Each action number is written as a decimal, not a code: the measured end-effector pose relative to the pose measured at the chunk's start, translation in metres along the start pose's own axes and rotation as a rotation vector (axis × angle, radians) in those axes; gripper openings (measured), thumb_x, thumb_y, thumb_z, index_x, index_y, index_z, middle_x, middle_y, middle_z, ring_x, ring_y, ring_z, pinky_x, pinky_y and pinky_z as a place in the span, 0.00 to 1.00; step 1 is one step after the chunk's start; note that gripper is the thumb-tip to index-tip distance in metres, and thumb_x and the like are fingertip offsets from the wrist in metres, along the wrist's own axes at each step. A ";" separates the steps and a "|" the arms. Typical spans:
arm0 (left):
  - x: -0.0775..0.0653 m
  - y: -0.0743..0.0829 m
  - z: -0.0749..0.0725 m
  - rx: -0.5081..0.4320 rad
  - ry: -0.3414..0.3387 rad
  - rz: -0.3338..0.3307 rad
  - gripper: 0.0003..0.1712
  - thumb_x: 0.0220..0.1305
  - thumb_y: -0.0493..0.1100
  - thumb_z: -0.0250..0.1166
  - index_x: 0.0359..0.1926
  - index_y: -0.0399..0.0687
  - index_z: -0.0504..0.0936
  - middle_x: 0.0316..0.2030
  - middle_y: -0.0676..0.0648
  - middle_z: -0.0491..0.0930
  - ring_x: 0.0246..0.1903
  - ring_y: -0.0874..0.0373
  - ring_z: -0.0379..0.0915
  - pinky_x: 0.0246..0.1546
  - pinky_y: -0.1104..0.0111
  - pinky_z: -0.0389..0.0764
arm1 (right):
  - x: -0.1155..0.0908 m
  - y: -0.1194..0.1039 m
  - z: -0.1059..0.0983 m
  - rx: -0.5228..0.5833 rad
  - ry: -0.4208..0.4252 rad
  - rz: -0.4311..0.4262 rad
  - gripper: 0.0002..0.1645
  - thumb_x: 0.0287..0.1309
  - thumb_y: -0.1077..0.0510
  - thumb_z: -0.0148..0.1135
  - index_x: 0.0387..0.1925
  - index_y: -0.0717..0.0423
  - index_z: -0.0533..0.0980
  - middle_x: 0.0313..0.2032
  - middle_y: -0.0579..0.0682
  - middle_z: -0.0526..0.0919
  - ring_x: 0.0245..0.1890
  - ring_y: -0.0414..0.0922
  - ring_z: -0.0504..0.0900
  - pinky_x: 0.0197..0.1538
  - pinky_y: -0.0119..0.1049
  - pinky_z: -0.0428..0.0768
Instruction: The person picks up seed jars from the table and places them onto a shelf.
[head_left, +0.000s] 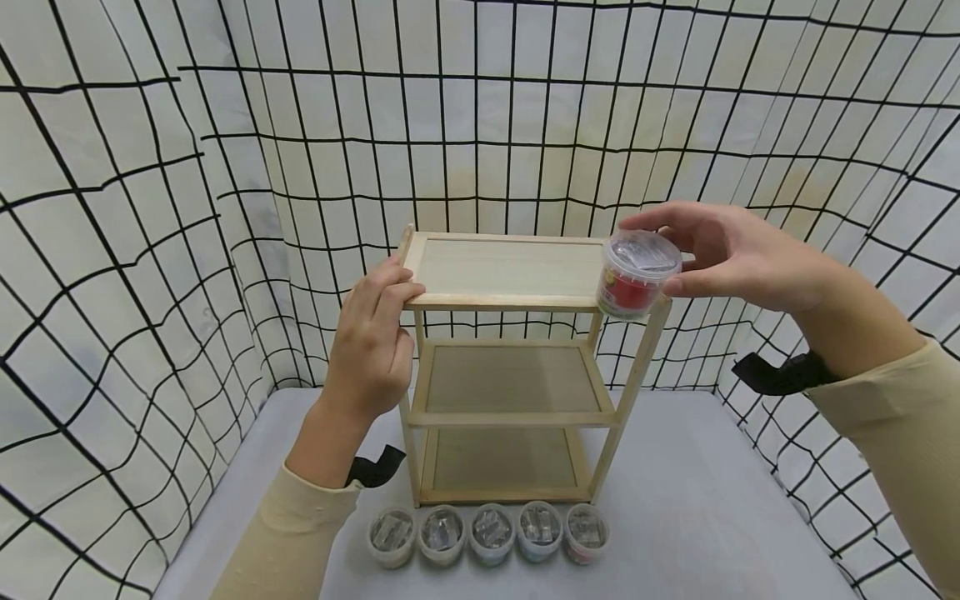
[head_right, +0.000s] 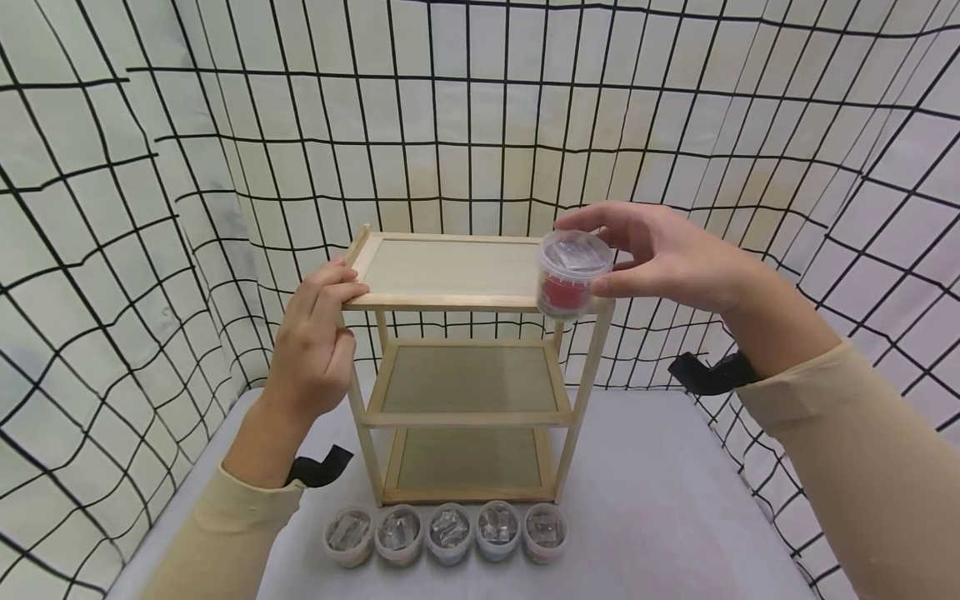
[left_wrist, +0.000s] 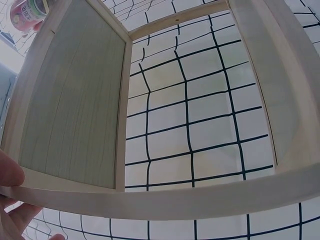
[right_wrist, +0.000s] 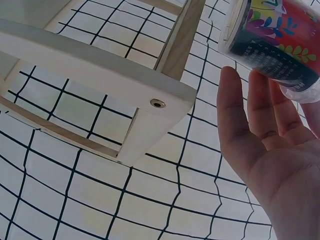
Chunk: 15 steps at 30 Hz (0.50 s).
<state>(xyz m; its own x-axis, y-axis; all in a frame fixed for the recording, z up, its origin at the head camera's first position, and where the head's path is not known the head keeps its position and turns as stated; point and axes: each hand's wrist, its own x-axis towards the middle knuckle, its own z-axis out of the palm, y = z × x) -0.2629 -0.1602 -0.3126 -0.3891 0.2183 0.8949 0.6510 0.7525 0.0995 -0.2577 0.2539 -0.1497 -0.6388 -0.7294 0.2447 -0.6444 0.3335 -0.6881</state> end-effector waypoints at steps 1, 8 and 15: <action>0.000 0.000 0.000 -0.004 0.004 0.001 0.30 0.59 0.32 0.43 0.60 0.38 0.79 0.66 0.37 0.75 0.78 0.44 0.65 0.79 0.44 0.66 | 0.001 0.000 0.000 -0.012 0.004 0.012 0.40 0.64 0.71 0.62 0.77 0.57 0.67 0.62 0.58 0.81 0.53 0.49 0.83 0.54 0.33 0.87; 0.000 0.000 0.000 -0.012 0.020 0.008 0.29 0.59 0.32 0.44 0.59 0.37 0.79 0.65 0.36 0.75 0.78 0.43 0.66 0.77 0.43 0.68 | 0.012 0.000 -0.001 -0.063 0.033 0.120 0.40 0.65 0.66 0.65 0.77 0.52 0.68 0.62 0.56 0.82 0.55 0.49 0.84 0.53 0.33 0.88; 0.000 0.000 0.000 -0.006 -0.001 -0.002 0.30 0.59 0.32 0.43 0.60 0.38 0.79 0.66 0.37 0.75 0.79 0.45 0.65 0.78 0.44 0.67 | 0.024 0.001 -0.001 -0.024 0.047 0.162 0.39 0.66 0.65 0.66 0.77 0.52 0.68 0.66 0.53 0.80 0.62 0.48 0.81 0.60 0.30 0.84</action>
<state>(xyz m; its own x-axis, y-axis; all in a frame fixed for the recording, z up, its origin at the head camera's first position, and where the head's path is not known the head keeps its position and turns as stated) -0.2632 -0.1604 -0.3127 -0.3906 0.2175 0.8945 0.6542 0.7492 0.1035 -0.2740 0.2376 -0.1435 -0.7537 -0.6363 0.1644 -0.5411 0.4589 -0.7048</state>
